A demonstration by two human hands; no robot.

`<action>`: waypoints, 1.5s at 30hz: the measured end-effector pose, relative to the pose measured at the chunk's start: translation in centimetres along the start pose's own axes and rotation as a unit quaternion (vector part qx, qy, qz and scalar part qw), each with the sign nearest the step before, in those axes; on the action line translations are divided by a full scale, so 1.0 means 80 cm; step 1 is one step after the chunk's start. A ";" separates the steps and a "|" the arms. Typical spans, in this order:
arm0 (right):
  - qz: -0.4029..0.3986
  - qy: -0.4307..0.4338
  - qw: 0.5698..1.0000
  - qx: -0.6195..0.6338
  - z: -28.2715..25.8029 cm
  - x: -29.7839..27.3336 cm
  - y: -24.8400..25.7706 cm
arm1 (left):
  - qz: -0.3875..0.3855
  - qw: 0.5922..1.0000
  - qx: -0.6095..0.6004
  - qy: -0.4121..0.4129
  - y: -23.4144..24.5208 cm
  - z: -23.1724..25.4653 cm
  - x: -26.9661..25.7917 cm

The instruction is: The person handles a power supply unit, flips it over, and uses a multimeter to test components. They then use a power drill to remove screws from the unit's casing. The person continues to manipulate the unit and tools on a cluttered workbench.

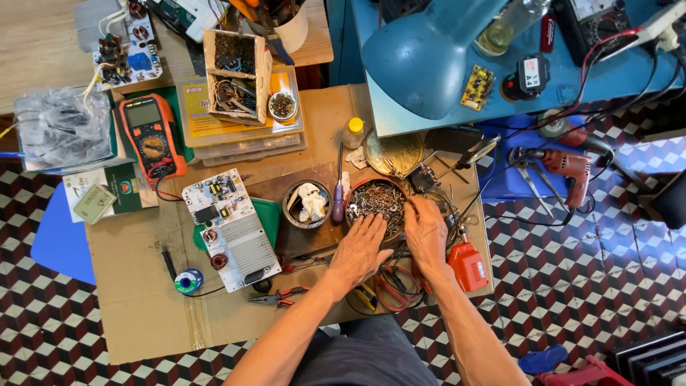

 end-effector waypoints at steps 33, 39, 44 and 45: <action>0.093 0.141 0.984 0.060 -0.051 0.002 -0.011 | 0.053 0.857 -0.386 0.338 0.024 -0.014 -0.113; 0.158 -0.286 0.847 0.419 0.040 -0.067 -0.010 | 0.072 0.771 -0.477 0.415 -0.033 -0.039 -0.080; 0.121 -0.237 0.943 0.200 0.086 -0.054 -0.062 | 0.219 0.834 -0.394 0.318 -0.049 -0.059 -0.029; 0.119 -0.215 0.962 0.115 0.088 -0.051 -0.069 | 0.194 0.833 -0.396 0.335 -0.050 -0.060 -0.020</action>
Point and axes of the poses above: each hand's wrist, its own x-axis towards the middle knuckle, its own y-axis out of the back of the hand, z = x × y, the point moved 2 cm from there along x, towards the middle knuckle, and after that the axes turned 7 degrees about y, right-handed, at the moved point
